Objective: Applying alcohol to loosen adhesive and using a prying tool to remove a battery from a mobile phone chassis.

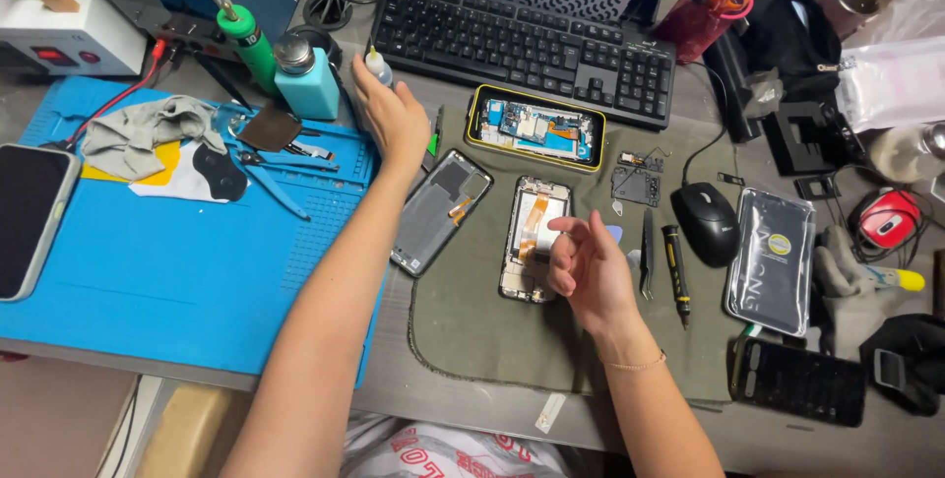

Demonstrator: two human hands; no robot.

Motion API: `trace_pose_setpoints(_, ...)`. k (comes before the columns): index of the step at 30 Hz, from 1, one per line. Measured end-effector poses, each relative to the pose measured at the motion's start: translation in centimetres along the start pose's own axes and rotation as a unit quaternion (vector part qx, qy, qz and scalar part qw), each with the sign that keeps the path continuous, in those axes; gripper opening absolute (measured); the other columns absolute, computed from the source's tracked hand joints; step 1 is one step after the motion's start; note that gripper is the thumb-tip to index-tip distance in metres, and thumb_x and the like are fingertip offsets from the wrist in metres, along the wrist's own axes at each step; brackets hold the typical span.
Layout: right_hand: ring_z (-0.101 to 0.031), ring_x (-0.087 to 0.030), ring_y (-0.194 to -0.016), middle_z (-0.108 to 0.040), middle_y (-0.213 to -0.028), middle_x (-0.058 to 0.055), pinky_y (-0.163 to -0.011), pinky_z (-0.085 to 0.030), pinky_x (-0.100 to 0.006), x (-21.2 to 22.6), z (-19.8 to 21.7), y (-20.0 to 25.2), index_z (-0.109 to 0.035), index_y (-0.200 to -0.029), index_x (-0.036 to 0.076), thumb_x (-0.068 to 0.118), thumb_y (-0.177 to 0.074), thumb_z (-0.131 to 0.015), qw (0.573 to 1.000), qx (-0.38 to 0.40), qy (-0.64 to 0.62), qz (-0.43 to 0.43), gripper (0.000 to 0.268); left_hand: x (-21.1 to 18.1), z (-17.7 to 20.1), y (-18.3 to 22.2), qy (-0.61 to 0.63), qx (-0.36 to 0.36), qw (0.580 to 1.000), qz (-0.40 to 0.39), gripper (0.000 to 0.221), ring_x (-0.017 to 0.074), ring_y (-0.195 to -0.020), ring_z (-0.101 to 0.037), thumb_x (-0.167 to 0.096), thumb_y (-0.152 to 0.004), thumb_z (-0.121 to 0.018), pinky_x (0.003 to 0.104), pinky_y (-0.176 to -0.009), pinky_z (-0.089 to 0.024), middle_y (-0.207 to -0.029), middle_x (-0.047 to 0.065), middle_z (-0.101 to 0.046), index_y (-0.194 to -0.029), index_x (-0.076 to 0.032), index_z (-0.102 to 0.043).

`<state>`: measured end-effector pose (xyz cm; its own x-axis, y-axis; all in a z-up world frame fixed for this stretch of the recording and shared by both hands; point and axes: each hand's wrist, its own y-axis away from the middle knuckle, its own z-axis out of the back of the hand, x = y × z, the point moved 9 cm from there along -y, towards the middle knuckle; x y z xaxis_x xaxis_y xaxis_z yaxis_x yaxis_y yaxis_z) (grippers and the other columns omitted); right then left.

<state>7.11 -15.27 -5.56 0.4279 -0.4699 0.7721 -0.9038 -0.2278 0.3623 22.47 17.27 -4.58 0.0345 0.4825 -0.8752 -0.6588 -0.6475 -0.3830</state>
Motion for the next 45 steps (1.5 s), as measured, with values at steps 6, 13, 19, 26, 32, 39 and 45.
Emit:
trace_pose_setpoints(6, -0.040, -0.014, -0.037, -0.043, -0.060, -0.004, -0.040, -0.031, -0.024, 6.3, 3.1, 1.2, -0.066, -0.110, 0.011, 0.053, -0.107, -0.041, 0.985, -0.119, 0.014, 0.128, 0.048, -0.1, -1.8, 2.3, 0.018, 0.052, 0.998, 0.026, 0.102, 0.0454, -0.157, -0.002, 0.003, -0.095, -0.073, 0.054, -0.129, 0.001, -0.167, 0.032, 0.004, -0.164, 0.000, 0.002)
trace_pose_setpoints(13, -0.049, -0.016, -0.039, -0.052, -0.065, -0.008, -0.037, -0.037, -0.026, 12.3, 10.0, 1.6, -0.067, -0.111, 0.006, 0.014, -0.106, -0.064, 0.874, -0.251, 0.305, 0.283, 0.009, -7.8, -1.0, 7.2, 0.068, 0.207, 0.972, -0.085, 0.092, 0.0501, -0.156, 0.006, 0.004, -0.100, -0.066, 0.062, -0.127, 0.000, -0.168, 0.028, 0.012, -0.165, 0.001, -0.002)
trace_pose_setpoints(19, -0.063, -0.017, -0.065, -0.075, -0.090, -0.004, -0.060, -0.047, -0.031, 11.0, 8.8, 0.9, -0.078, -0.111, 0.016, 0.021, -0.098, -0.073, 0.718, -0.297, 0.609, 0.160, 0.015, -12.9, -0.8, 13.8, -0.055, 0.469, 0.865, -0.169, 0.073, 0.0397, -0.154, -0.019, -0.042, -0.093, -0.072, 0.055, -0.124, -0.012, -0.160, 0.026, -0.035, -0.145, 0.003, -0.050)
trace_pose_setpoints(26, -0.068, -0.018, -0.057, -0.076, -0.089, -0.009, -0.053, -0.053, -0.029, 5.4, 4.6, -0.8, -0.079, -0.113, 0.014, 0.019, -0.098, -0.069, 0.794, -0.178, 0.574, 0.091, 0.018, -9.3, -1.0, 17.5, -0.117, 0.543, 0.808, -0.197, 0.040, 0.0379, -0.156, -0.015, -0.019, -0.097, -0.059, 0.053, -0.125, -0.007, -0.164, 0.020, -0.031, -0.133, -0.005, -0.065)
trace_pose_setpoints(32, -0.068, -0.020, -0.064, -0.074, -0.086, -0.016, -0.061, -0.056, -0.032, 5.4, 3.4, -0.5, -0.078, -0.115, 0.008, 0.011, -0.099, -0.063, 0.814, -0.176, 0.544, 0.100, 0.021, -8.5, -1.2, 17.4, -0.074, 0.520, 0.831, -0.183, 0.036, 0.0365, -0.155, -0.018, -0.010, -0.098, -0.053, 0.049, -0.125, -0.009, -0.163, 0.021, -0.034, -0.130, -0.001, -0.067)
trace_pose_setpoints(39, -0.066, -0.018, -0.075, -0.071, -0.087, -0.011, -0.065, -0.051, -0.031, 7.0, 2.4, 0.2, -0.077, -0.113, 0.007, 0.011, -0.101, -0.060, 0.817, -0.185, 0.525, 0.153, 0.021, -7.5, 2.8, 10.2, 0.070, 0.211, 0.967, -0.128, 0.081, 0.0433, -0.161, 0.000, -0.004, -0.102, -0.067, 0.055, -0.134, -0.006, -0.171, 0.022, 0.001, -0.163, -0.002, -0.014)
trace_pose_setpoints(45, -0.049, -0.008, -0.057, -0.057, -0.069, 0.000, -0.048, -0.039, -0.023, 7.5, 2.4, 0.7, -0.075, -0.107, 0.008, 0.015, -0.103, -0.060, 0.850, -0.192, 0.456, 0.181, 0.017, 0.0, -0.4, 4.7, 0.086, 0.069, 0.994, 0.006, 0.103, 0.0405, -0.161, -0.003, -0.009, -0.098, -0.073, 0.050, -0.134, -0.005, -0.170, 0.025, 0.003, -0.160, -0.006, 0.009)
